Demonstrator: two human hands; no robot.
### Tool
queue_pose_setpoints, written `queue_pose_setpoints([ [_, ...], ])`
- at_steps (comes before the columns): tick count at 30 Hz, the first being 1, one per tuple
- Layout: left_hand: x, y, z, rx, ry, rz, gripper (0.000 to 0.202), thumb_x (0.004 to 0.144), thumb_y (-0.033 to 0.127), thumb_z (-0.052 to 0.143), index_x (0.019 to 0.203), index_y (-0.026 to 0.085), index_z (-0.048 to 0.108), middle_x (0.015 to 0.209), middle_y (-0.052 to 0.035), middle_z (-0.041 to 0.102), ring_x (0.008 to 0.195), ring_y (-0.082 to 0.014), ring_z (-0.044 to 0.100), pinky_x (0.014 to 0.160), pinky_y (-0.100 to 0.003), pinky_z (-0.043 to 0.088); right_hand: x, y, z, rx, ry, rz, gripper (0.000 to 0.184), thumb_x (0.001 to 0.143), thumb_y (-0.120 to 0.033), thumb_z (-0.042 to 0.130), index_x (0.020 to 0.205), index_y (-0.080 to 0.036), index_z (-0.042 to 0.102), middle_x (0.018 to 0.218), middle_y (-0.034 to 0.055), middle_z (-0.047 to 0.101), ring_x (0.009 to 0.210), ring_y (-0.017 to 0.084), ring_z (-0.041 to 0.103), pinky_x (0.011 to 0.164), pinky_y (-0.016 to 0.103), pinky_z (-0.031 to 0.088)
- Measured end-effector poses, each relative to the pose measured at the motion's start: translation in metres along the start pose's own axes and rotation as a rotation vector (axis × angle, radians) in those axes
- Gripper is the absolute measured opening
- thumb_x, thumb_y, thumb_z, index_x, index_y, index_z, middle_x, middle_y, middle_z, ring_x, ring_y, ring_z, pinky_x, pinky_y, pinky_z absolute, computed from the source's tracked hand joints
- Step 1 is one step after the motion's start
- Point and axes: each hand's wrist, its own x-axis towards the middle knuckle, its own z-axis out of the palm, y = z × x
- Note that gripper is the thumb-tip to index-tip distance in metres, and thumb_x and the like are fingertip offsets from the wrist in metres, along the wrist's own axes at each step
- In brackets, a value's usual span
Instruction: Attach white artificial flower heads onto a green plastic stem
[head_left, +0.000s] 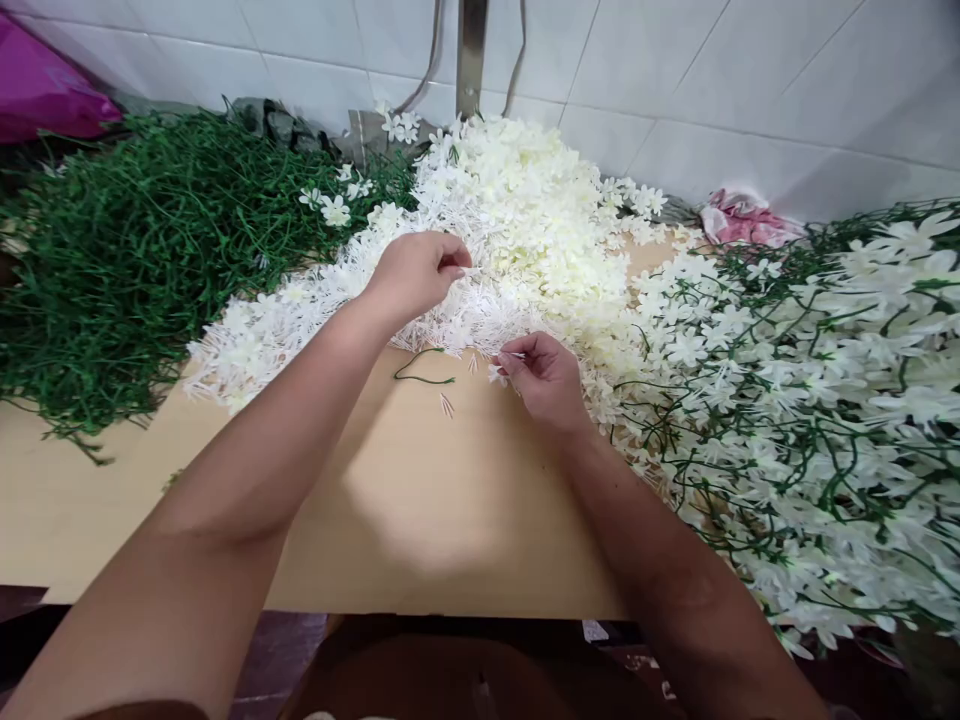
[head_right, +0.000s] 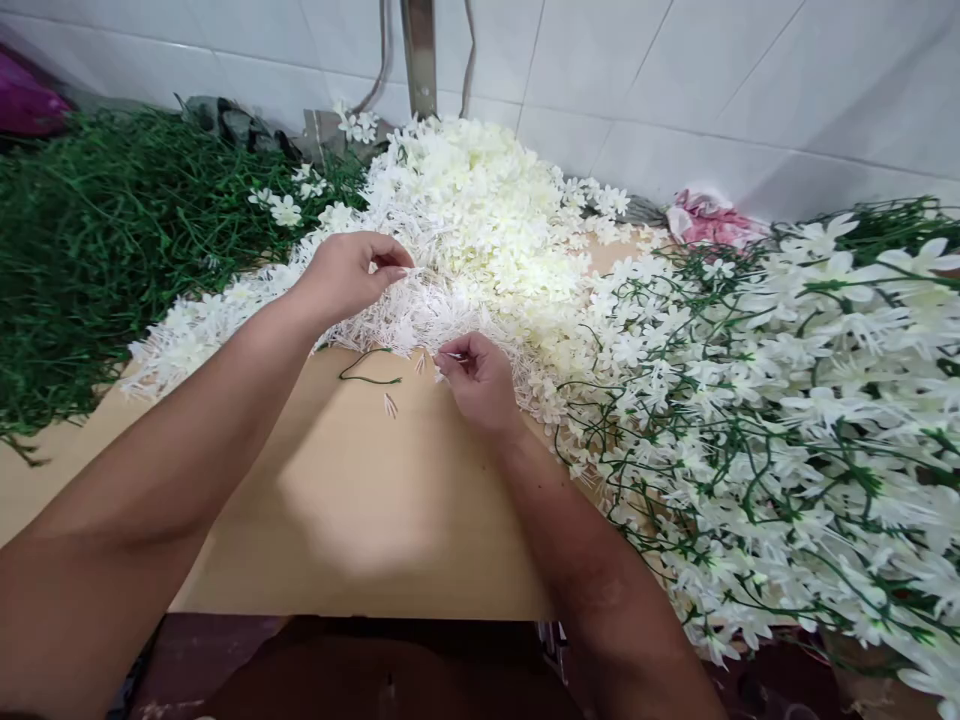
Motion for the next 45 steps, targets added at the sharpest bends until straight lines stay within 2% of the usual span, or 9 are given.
queue_pose_setpoints([
  [6, -0.027, 0.010, 0.002, -0.425, -0.067, -0.176, 0.019, 0.072, 0.008, 0.065, 0.088, 0.017, 0.071, 0.075, -0.0017, 0.066, 0.073, -0.0135, 0.061, 0.072, -0.029, 0.050, 0.000, -0.004, 0.000, 0.070, 0.037, -0.034, 0.017, 0.068, -0.030, 0.077, 0.073, -0.020, 0.064, 0.071, -0.0018, 0.065, 0.064, 0.010, 0.059, 0.063, 0.027, 0.051],
  [13, -0.061, 0.025, 0.019, -0.804, -0.177, -0.458, 0.016, 0.068, 0.006, 0.070, 0.081, 0.014, 0.065, 0.064, 0.0024, 0.063, 0.061, -0.0105, 0.062, 0.060, -0.023, 0.047, -0.002, -0.009, 0.008, 0.110, 0.034, -0.164, 0.016, 0.071, -0.030, 0.078, 0.074, -0.021, 0.065, 0.096, 0.0035, 0.067, 0.093, 0.016, 0.064, 0.079, 0.032, 0.058],
  [17, -0.069, 0.029, 0.030, -0.809, -0.207, -0.462, 0.017, 0.067, 0.010, 0.075, 0.079, 0.014, 0.064, 0.065, 0.0023, 0.065, 0.059, -0.0098, 0.061, 0.062, -0.024, 0.047, -0.001, -0.004, 0.009, 0.089, 0.031, -0.153, 0.019, 0.070, -0.035, 0.078, 0.074, -0.022, 0.065, 0.103, 0.0036, 0.066, 0.099, 0.017, 0.064, 0.082, 0.034, 0.059],
  [23, -0.076, 0.030, 0.035, -0.786, -0.263, -0.459, 0.019, 0.072, 0.024, 0.079, 0.081, 0.016, 0.064, 0.066, 0.0017, 0.065, 0.063, -0.0107, 0.064, 0.057, -0.021, 0.042, 0.005, 0.000, 0.002, 0.012, 0.102, -0.141, 0.014, 0.073, -0.030, 0.074, 0.072, -0.022, 0.063, 0.078, -0.0008, 0.066, 0.074, 0.013, 0.061, 0.070, 0.029, 0.055],
  [28, -0.083, 0.029, 0.034, -0.779, -0.316, -0.395, 0.033, 0.070, 0.042, 0.081, 0.084, 0.017, 0.066, 0.070, -0.0011, 0.067, 0.068, -0.0126, 0.065, 0.057, -0.022, 0.041, 0.006, 0.001, 0.001, -0.056, 0.126, -0.129, 0.013, 0.076, -0.028, 0.072, 0.073, -0.022, 0.061, 0.071, -0.0027, 0.063, 0.067, 0.011, 0.058, 0.066, 0.028, 0.051],
  [33, -0.086, 0.029, 0.038, -0.739, -0.241, -0.396, 0.025, 0.070, 0.031, 0.080, 0.072, 0.017, 0.060, 0.064, 0.0012, 0.061, 0.057, -0.0093, 0.054, 0.056, -0.023, 0.041, 0.004, 0.000, 0.004, -0.011, 0.119, -0.124, 0.012, 0.076, -0.026, 0.071, 0.074, -0.022, 0.060, 0.071, -0.0034, 0.063, 0.065, 0.010, 0.057, 0.065, 0.027, 0.050],
  [37, -0.086, 0.031, 0.040, -0.698, -0.249, -0.357, 0.028, 0.071, 0.036, 0.078, 0.068, 0.018, 0.056, 0.057, 0.0027, 0.053, 0.052, -0.0087, 0.046, 0.049, -0.022, 0.035, 0.002, -0.004, 0.005, 0.021, 0.099, -0.102, 0.013, 0.074, -0.027, 0.074, 0.073, -0.022, 0.061, 0.071, -0.0038, 0.065, 0.066, 0.011, 0.059, 0.065, 0.027, 0.052],
  [43, -0.084, 0.024, 0.042, -0.587, -0.153, -0.335, 0.001, 0.078, 0.020, 0.063, 0.078, 0.018, 0.063, 0.065, 0.0014, 0.060, 0.056, -0.0111, 0.050, 0.057, -0.026, 0.040, 0.003, -0.002, 0.002, 0.021, 0.097, -0.098, 0.017, 0.073, -0.033, 0.075, 0.073, -0.022, 0.062, 0.070, -0.0036, 0.064, 0.065, 0.011, 0.059, 0.064, 0.028, 0.052],
  [45, -0.083, 0.019, 0.040, -0.444, -0.125, -0.303, 0.006, 0.079, 0.015, 0.058, 0.078, 0.018, 0.064, 0.066, 0.0012, 0.060, 0.058, -0.0122, 0.050, 0.060, -0.027, 0.040, 0.002, -0.001, 0.002, 0.009, 0.121, -0.108, 0.018, 0.074, -0.035, 0.075, 0.075, -0.023, 0.061, 0.072, -0.0035, 0.064, 0.065, 0.010, 0.058, 0.063, 0.027, 0.051],
])
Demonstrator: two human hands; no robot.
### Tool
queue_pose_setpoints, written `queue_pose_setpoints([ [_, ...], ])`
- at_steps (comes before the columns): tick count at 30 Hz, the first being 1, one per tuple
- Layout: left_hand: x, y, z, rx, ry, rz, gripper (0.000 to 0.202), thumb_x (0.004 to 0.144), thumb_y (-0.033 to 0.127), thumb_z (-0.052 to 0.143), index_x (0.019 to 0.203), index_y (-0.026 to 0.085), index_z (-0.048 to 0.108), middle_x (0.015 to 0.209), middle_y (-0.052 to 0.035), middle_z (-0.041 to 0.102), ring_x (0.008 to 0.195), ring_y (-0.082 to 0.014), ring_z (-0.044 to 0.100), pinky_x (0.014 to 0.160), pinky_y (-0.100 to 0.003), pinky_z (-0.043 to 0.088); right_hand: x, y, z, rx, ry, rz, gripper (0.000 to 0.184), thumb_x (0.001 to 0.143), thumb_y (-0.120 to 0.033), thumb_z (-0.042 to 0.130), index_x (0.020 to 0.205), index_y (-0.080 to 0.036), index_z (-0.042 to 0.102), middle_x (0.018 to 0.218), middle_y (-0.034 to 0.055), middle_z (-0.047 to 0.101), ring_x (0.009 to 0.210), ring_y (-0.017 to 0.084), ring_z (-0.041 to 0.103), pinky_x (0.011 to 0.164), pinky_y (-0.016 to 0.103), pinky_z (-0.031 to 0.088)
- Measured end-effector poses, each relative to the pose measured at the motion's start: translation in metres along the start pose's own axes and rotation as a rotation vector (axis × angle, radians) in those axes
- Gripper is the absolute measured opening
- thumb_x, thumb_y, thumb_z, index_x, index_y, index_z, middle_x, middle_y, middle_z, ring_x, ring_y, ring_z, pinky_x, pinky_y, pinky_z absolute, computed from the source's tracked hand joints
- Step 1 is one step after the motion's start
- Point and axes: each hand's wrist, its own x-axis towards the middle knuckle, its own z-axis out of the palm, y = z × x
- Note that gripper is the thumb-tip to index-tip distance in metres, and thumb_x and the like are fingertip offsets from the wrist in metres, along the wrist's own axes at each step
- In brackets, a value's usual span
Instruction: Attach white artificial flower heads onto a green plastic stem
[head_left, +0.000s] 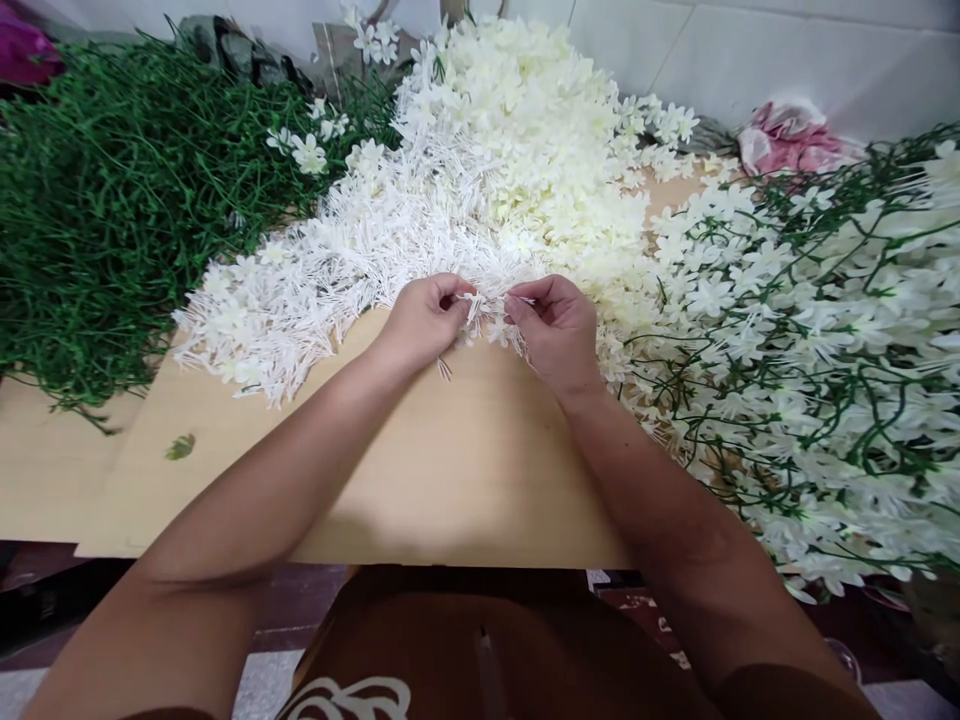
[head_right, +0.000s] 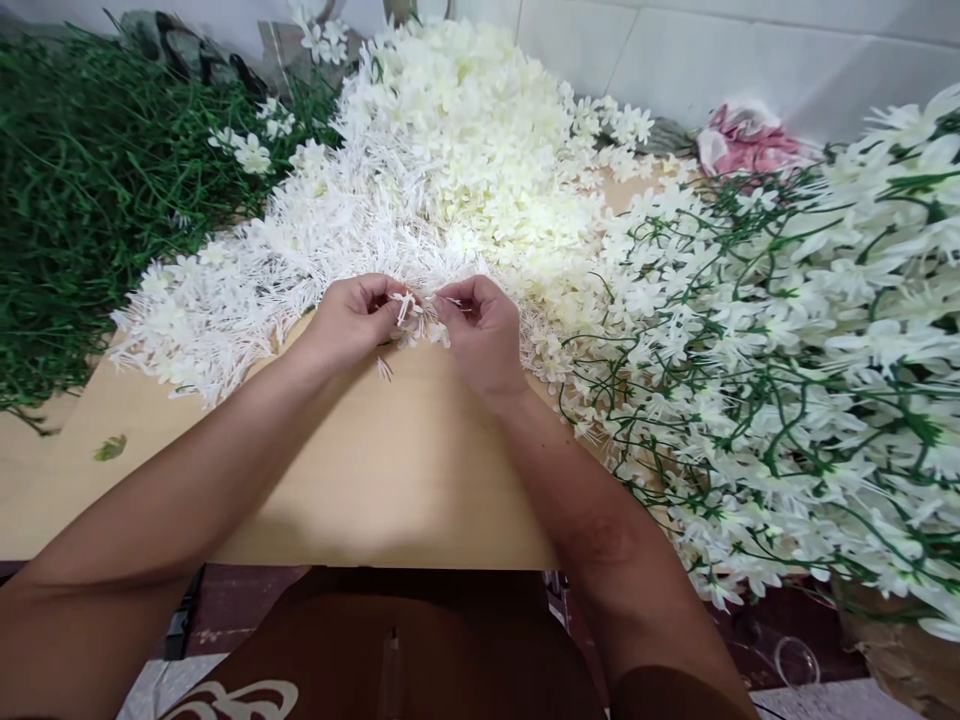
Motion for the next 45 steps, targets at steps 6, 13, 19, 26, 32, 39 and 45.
queue_pose_setpoints([
  [6, 0.000, 0.002, -0.005, 0.358, 0.080, 0.135, 0.023, 0.083, 0.025, 0.058, 0.061, 0.020, 0.050, 0.059, 0.0011, 0.052, 0.061, -0.0150, 0.046, 0.062, -0.030, 0.033, -0.005, -0.008, 0.002, -0.001, -0.025, -0.056, 0.019, 0.077, -0.037, 0.074, 0.076, -0.023, 0.061, 0.078, -0.0020, 0.065, 0.070, 0.010, 0.060, 0.065, 0.027, 0.053],
  [13, -0.001, 0.009, -0.001, 0.524, 0.079, 0.156, 0.033, 0.084, 0.028, 0.055, 0.057, 0.021, 0.037, 0.055, 0.0007, 0.043, 0.059, -0.0160, 0.039, 0.060, -0.031, 0.026, -0.004, -0.008, 0.001, 0.044, -0.062, -0.036, 0.020, 0.074, -0.035, 0.077, 0.076, -0.022, 0.062, 0.092, 0.0012, 0.068, 0.090, 0.015, 0.065, 0.080, 0.032, 0.058],
  [19, -0.002, 0.010, 0.002, 0.465, 0.048, 0.135, 0.039, 0.088, 0.034, 0.054, 0.056, 0.021, 0.035, 0.053, 0.0014, 0.040, 0.057, -0.0147, 0.036, 0.059, -0.030, 0.022, -0.005, -0.003, 0.003, 0.121, -0.114, 0.075, 0.020, 0.071, -0.030, 0.079, 0.075, -0.021, 0.062, 0.095, 0.0016, 0.069, 0.093, 0.015, 0.067, 0.084, 0.033, 0.058],
  [26, 0.000, 0.005, 0.003, 0.364, -0.010, 0.166, 0.047, 0.090, 0.045, 0.053, 0.055, 0.020, 0.033, 0.052, 0.0036, 0.036, 0.055, -0.0123, 0.034, 0.057, -0.029, 0.023, -0.004, 0.000, 0.003, 0.125, -0.103, 0.097, 0.019, 0.070, -0.028, 0.078, 0.074, -0.020, 0.062, 0.085, -0.0015, 0.068, 0.079, 0.012, 0.065, 0.077, 0.030, 0.057],
  [32, -0.002, 0.008, 0.003, 0.232, -0.108, 0.201, 0.031, 0.090, 0.027, 0.050, 0.062, 0.020, 0.039, 0.055, 0.0049, 0.039, 0.055, -0.0106, 0.036, 0.057, -0.026, 0.028, 0.001, 0.001, 0.001, 0.015, -0.038, -0.008, 0.011, 0.075, -0.020, 0.072, 0.074, -0.021, 0.060, 0.069, -0.0048, 0.062, 0.063, 0.009, 0.058, 0.062, 0.025, 0.051],
  [39, 0.000, 0.006, 0.004, -0.016, -0.062, 0.033, 0.010, 0.077, 0.011, 0.059, 0.086, 0.017, 0.057, 0.058, 0.0065, 0.047, 0.050, -0.0084, 0.043, 0.050, -0.022, 0.032, 0.010, 0.004, -0.015, -0.188, 0.136, -0.224, 0.007, 0.083, -0.021, 0.064, 0.080, -0.023, 0.058, 0.081, -0.0008, 0.062, 0.074, 0.013, 0.059, 0.069, 0.031, 0.052],
  [45, -0.001, 0.009, 0.007, -0.110, -0.070, -0.056, 0.012, 0.078, 0.005, 0.054, 0.082, 0.017, 0.055, 0.056, 0.0068, 0.051, 0.049, -0.0073, 0.050, 0.051, -0.020, 0.039, 0.000, -0.009, -0.013, -0.466, 0.099, -0.527, 0.008, 0.086, -0.020, 0.061, 0.080, -0.023, 0.058, 0.096, 0.0051, 0.062, 0.101, 0.022, 0.059, 0.095, 0.045, 0.049],
])
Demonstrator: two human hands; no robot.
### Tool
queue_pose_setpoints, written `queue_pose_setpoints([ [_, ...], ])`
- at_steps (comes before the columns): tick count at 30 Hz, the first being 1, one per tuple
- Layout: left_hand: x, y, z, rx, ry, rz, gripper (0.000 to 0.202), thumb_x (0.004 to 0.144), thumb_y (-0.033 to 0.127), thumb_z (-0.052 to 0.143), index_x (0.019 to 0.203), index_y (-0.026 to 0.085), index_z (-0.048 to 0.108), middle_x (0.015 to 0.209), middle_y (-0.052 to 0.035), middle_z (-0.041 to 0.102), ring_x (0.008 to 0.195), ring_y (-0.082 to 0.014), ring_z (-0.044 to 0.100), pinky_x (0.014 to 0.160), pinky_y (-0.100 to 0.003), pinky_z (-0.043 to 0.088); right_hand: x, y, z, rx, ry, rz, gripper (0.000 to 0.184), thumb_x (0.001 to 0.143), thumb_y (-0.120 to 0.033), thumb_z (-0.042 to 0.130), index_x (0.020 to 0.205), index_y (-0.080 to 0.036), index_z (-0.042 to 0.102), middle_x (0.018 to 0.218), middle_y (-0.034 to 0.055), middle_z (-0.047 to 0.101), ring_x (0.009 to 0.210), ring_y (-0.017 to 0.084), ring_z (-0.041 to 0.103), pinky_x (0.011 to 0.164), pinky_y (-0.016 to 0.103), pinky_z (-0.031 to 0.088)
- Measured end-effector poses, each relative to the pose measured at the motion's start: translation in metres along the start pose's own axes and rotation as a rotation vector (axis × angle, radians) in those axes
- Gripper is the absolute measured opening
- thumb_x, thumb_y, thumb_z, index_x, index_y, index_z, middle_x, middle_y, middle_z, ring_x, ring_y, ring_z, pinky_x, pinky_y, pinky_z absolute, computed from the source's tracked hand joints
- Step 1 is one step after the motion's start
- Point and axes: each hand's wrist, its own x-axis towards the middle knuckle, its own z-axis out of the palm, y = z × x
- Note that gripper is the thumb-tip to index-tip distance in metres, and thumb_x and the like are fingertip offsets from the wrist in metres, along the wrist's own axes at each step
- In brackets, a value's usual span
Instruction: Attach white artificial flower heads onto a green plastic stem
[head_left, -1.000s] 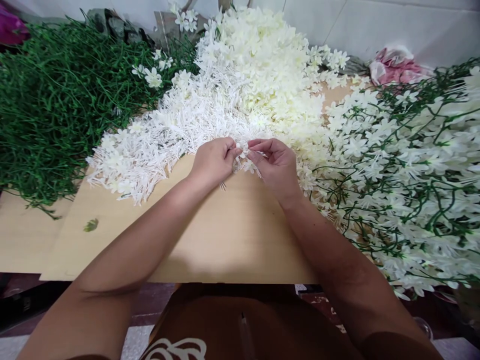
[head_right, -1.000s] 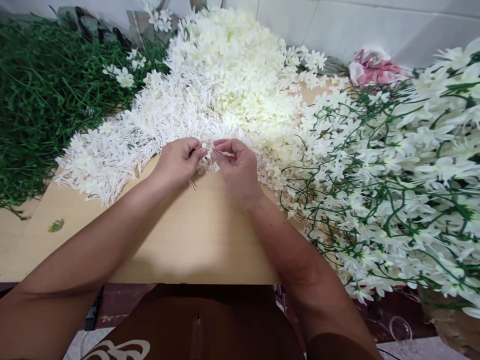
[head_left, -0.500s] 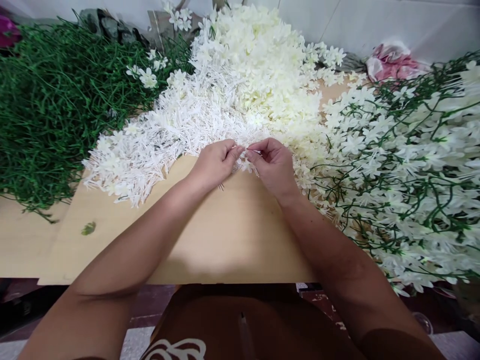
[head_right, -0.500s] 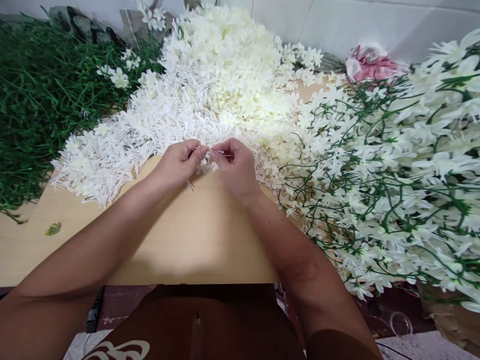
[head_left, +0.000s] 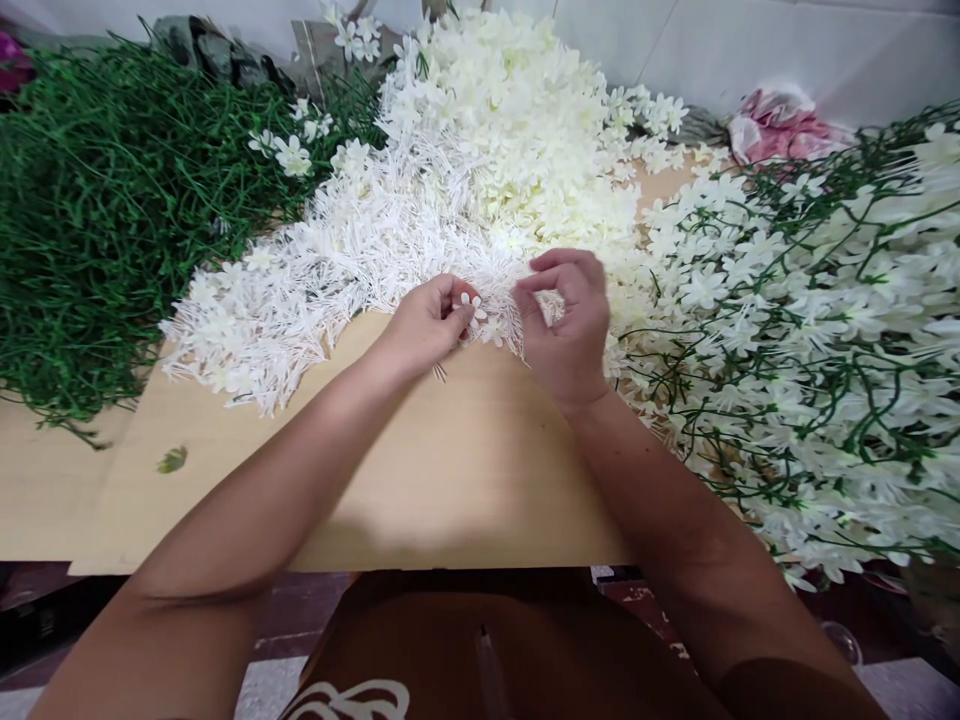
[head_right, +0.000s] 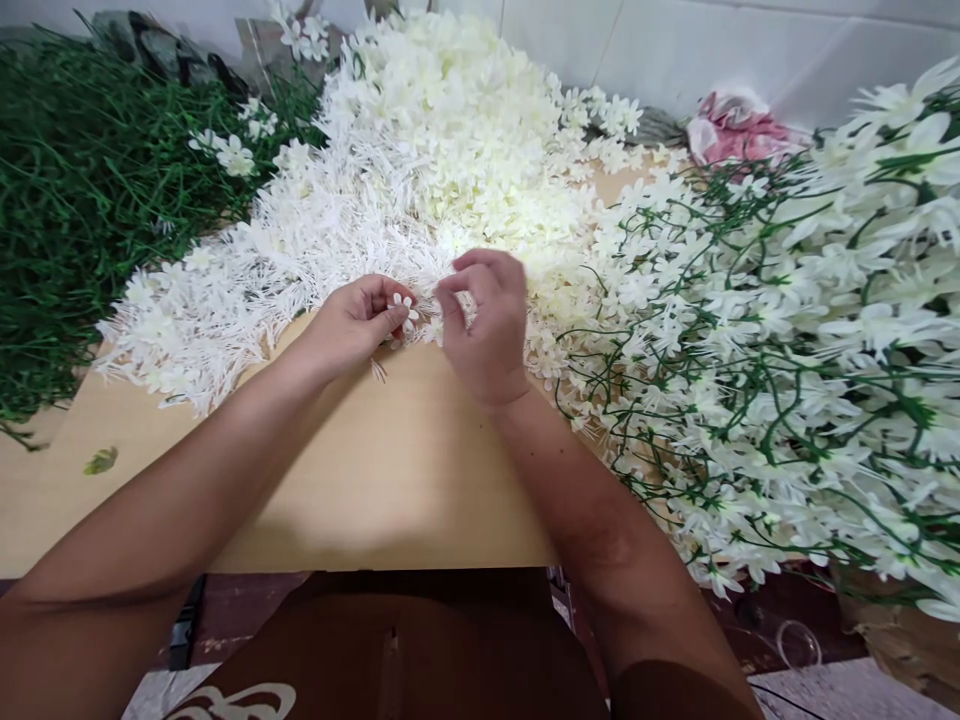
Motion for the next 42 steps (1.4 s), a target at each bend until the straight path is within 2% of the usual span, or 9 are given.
queue_pose_setpoints([
  [4, -0.002, 0.001, 0.000, -0.075, -0.016, -0.030, 0.017, 0.075, 0.002, 0.058, 0.083, 0.016, 0.054, 0.061, 0.0049, 0.057, 0.052, -0.0071, 0.054, 0.053, -0.020, 0.042, -0.011, -0.010, 0.013, 0.070, -0.166, -0.039, 0.009, 0.085, -0.017, 0.060, 0.078, -0.022, 0.057, 0.093, 0.0057, 0.065, 0.092, 0.020, 0.063, 0.085, 0.039, 0.053],
  [8, -0.004, 0.000, -0.001, -0.103, -0.062, -0.029, 0.017, 0.072, 0.005, 0.064, 0.082, 0.016, 0.055, 0.061, 0.0045, 0.057, 0.054, -0.0078, 0.055, 0.053, -0.020, 0.041, -0.016, -0.005, 0.020, 0.092, -0.187, 0.095, 0.010, 0.082, -0.014, 0.060, 0.076, -0.022, 0.057, 0.093, 0.0056, 0.065, 0.090, 0.019, 0.064, 0.082, 0.036, 0.055],
  [12, -0.003, -0.001, -0.004, -0.070, -0.063, 0.026, 0.016, 0.071, 0.008, 0.066, 0.081, 0.015, 0.057, 0.062, 0.0043, 0.056, 0.050, -0.0064, 0.048, 0.049, -0.020, 0.036, -0.017, 0.000, 0.020, 0.206, -0.186, 0.244, 0.009, 0.081, -0.016, 0.061, 0.076, -0.022, 0.057, 0.094, 0.0042, 0.065, 0.088, 0.016, 0.065, 0.075, 0.032, 0.058],
  [16, -0.002, -0.006, -0.006, 0.000, -0.054, 0.106, 0.018, 0.069, 0.007, 0.065, 0.083, 0.015, 0.058, 0.068, 0.0029, 0.058, 0.053, -0.0059, 0.047, 0.051, -0.020, 0.037, -0.017, -0.001, 0.021, 0.254, -0.213, 0.309, 0.008, 0.081, -0.017, 0.062, 0.075, -0.021, 0.058, 0.092, 0.0037, 0.067, 0.087, 0.016, 0.066, 0.075, 0.032, 0.058],
  [22, -0.002, -0.020, -0.005, 0.144, -0.023, 0.250, 0.036, 0.070, 0.009, 0.061, 0.104, 0.020, 0.059, 0.094, 0.0000, 0.065, 0.059, -0.0060, 0.052, 0.057, -0.021, 0.043, -0.017, -0.002, 0.021, 0.237, -0.234, 0.324, 0.008, 0.081, -0.015, 0.061, 0.075, -0.020, 0.060, 0.096, 0.0053, 0.068, 0.090, 0.016, 0.066, 0.078, 0.034, 0.058],
  [26, -0.005, -0.020, -0.004, 0.239, 0.021, 0.280, 0.044, 0.071, 0.010, 0.062, 0.113, 0.022, 0.057, 0.105, -0.0018, 0.065, 0.063, -0.0068, 0.054, 0.063, -0.023, 0.046, -0.016, -0.002, 0.020, 0.215, -0.205, 0.303, 0.008, 0.079, -0.014, 0.063, 0.075, -0.020, 0.061, 0.101, 0.0057, 0.066, 0.090, 0.016, 0.065, 0.076, 0.032, 0.059],
  [36, -0.009, -0.010, -0.005, 0.343, 0.057, 0.281, 0.045, 0.072, 0.007, 0.058, 0.115, 0.022, 0.054, 0.110, -0.0026, 0.065, 0.069, -0.0089, 0.057, 0.073, -0.027, 0.050, -0.017, -0.002, 0.020, 0.191, -0.235, 0.316, 0.006, 0.081, -0.017, 0.062, 0.076, -0.020, 0.061, 0.093, 0.0038, 0.070, 0.084, 0.016, 0.066, 0.078, 0.034, 0.057],
  [42, -0.011, -0.009, -0.004, 0.469, 0.049, 0.358, 0.049, 0.076, 0.008, 0.056, 0.123, 0.022, 0.052, 0.115, -0.0044, 0.065, 0.074, -0.0115, 0.058, 0.079, -0.030, 0.051, -0.017, 0.001, 0.024, 0.198, -0.223, 0.336, 0.006, 0.081, -0.018, 0.060, 0.077, -0.021, 0.059, 0.090, 0.0027, 0.070, 0.078, 0.015, 0.065, 0.076, 0.034, 0.054],
])
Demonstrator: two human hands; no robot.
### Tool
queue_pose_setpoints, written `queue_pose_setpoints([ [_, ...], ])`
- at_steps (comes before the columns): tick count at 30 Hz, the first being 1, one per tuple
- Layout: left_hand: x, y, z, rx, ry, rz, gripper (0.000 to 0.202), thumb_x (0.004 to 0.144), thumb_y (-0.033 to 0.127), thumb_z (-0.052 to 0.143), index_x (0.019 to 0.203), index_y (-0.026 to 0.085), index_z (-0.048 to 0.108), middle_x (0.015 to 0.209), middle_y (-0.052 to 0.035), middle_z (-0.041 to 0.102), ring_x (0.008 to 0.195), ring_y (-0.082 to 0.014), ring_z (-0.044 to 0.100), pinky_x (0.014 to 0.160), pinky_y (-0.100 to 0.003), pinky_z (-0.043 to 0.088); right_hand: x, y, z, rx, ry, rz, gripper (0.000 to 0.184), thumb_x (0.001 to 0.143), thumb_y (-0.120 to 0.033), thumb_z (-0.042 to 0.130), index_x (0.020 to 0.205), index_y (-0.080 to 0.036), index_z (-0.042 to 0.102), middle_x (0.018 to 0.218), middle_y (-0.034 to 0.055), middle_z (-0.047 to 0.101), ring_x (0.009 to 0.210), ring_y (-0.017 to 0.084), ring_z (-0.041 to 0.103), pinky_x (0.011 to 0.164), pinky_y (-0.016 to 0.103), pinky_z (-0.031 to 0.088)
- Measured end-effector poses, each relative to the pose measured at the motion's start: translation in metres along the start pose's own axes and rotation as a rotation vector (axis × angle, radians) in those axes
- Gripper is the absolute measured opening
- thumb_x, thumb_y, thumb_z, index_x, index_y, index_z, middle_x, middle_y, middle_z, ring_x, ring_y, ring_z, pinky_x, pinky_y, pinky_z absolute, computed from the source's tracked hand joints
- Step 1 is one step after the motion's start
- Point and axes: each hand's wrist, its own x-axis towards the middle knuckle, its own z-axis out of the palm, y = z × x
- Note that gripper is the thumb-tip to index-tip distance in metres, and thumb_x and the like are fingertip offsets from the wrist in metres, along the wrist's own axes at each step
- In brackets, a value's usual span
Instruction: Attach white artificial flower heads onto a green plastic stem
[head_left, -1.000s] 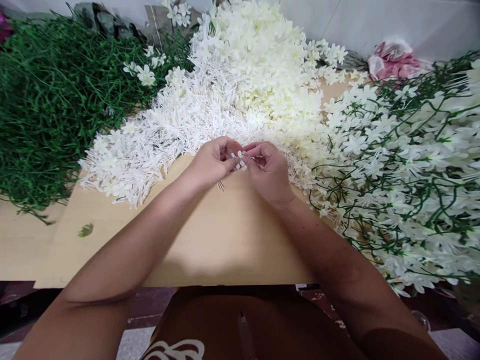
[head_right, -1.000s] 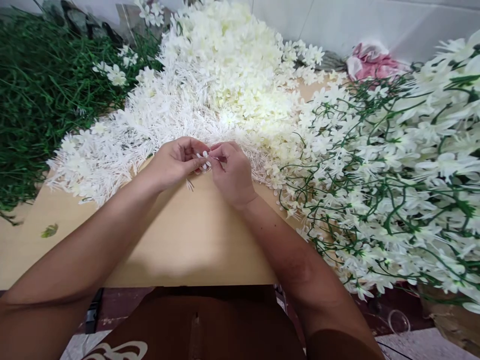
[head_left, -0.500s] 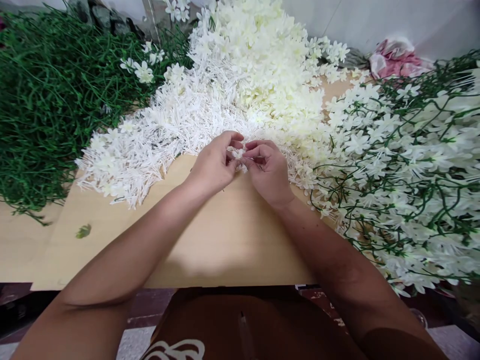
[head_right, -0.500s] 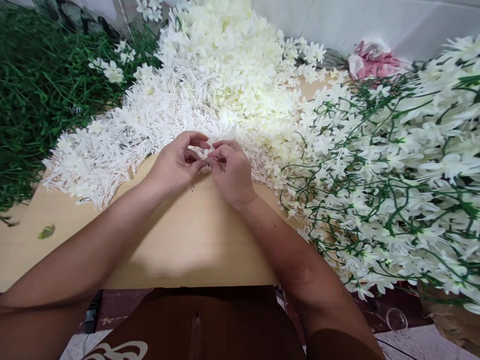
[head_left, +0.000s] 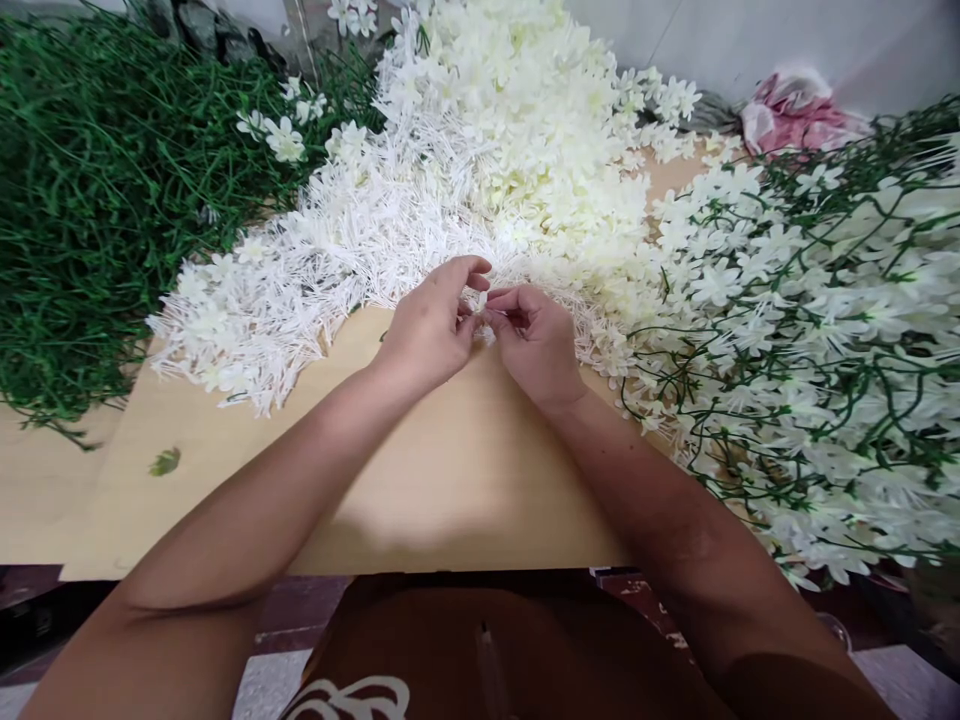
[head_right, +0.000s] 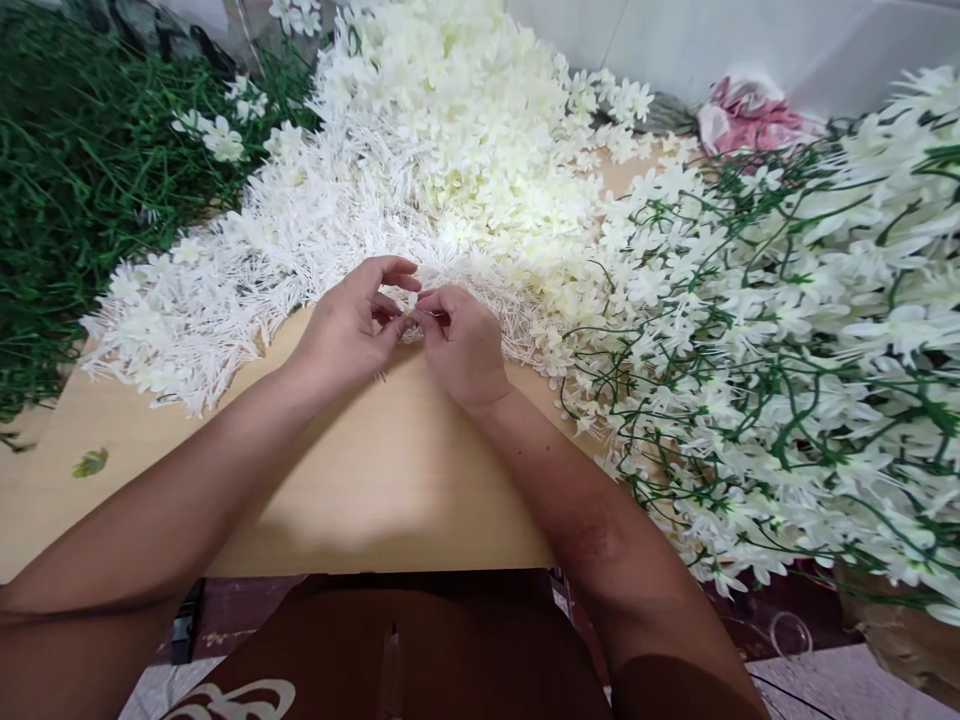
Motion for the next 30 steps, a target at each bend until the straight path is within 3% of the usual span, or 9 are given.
queue_pose_setpoints([
  [5, -0.002, 0.007, -0.001, 0.115, -0.003, 0.095, 0.047, 0.081, 0.010, 0.051, 0.126, 0.021, 0.053, 0.121, -0.0067, 0.064, 0.092, -0.0172, 0.063, 0.081, -0.031, 0.051, 0.001, 0.000, -0.001, -0.026, 0.032, -0.009, 0.007, 0.080, -0.017, 0.058, 0.075, -0.021, 0.056, 0.081, 0.0003, 0.068, 0.072, 0.014, 0.062, 0.071, 0.032, 0.052],
  [9, -0.003, 0.010, -0.001, 0.129, -0.014, 0.100, 0.048, 0.081, 0.009, 0.050, 0.127, 0.022, 0.053, 0.122, -0.0068, 0.063, 0.095, -0.0183, 0.064, 0.082, -0.031, 0.052, 0.001, -0.002, -0.003, -0.088, 0.038, -0.058, 0.009, 0.080, -0.016, 0.056, 0.073, -0.021, 0.056, 0.075, -0.0003, 0.064, 0.070, 0.014, 0.060, 0.069, 0.031, 0.050],
  [15, -0.001, 0.007, -0.010, -0.146, -0.004, 0.035, 0.047, 0.076, 0.015, 0.059, 0.123, 0.021, 0.056, 0.122, -0.0072, 0.063, 0.091, -0.0165, 0.064, 0.076, -0.027, 0.053, 0.005, -0.001, -0.007, 0.096, 0.052, -0.009, 0.008, 0.079, -0.019, 0.063, 0.074, -0.021, 0.057, 0.078, -0.0009, 0.067, 0.071, 0.012, 0.061, 0.067, 0.028, 0.052],
  [19, 0.004, 0.004, -0.009, -0.374, -0.039, -0.130, 0.021, 0.077, 0.015, 0.056, 0.097, 0.016, 0.064, 0.093, -0.0053, 0.069, 0.077, -0.0144, 0.065, 0.067, -0.025, 0.051, 0.010, 0.000, -0.009, 0.323, 0.058, 0.113, 0.015, 0.073, -0.024, 0.073, 0.074, -0.021, 0.058, 0.073, -0.0039, 0.066, 0.062, 0.009, 0.060, 0.060, 0.025, 0.052],
  [22, 0.008, 0.003, -0.005, -0.454, -0.021, -0.205, 0.010, 0.074, 0.016, 0.062, 0.084, 0.015, 0.064, 0.072, -0.0014, 0.065, 0.067, -0.0133, 0.062, 0.064, -0.025, 0.049, 0.011, -0.001, -0.009, 0.445, 0.015, 0.178, 0.024, 0.069, -0.032, 0.079, 0.073, -0.021, 0.058, 0.068, -0.0057, 0.064, 0.057, 0.008, 0.058, 0.056, 0.024, 0.052],
  [26, 0.009, 0.005, -0.004, -0.507, 0.038, -0.231, 0.006, 0.072, 0.015, 0.064, 0.077, 0.016, 0.061, 0.066, 0.0007, 0.062, 0.063, -0.0116, 0.059, 0.062, -0.024, 0.047, 0.011, -0.004, -0.008, 0.502, -0.025, 0.229, 0.034, 0.063, -0.041, 0.083, 0.070, -0.021, 0.057, 0.061, -0.0076, 0.060, 0.052, 0.007, 0.056, 0.053, 0.023, 0.051],
  [30, 0.007, 0.007, -0.008, -0.498, 0.010, -0.231, 0.007, 0.073, 0.016, 0.067, 0.077, 0.015, 0.062, 0.066, 0.0007, 0.061, 0.062, -0.0108, 0.056, 0.059, -0.023, 0.044, 0.009, -0.005, -0.007, 0.465, -0.043, 0.215, 0.034, 0.064, -0.041, 0.083, 0.071, -0.021, 0.057, 0.062, -0.0069, 0.060, 0.054, 0.007, 0.055, 0.053, 0.024, 0.050],
])
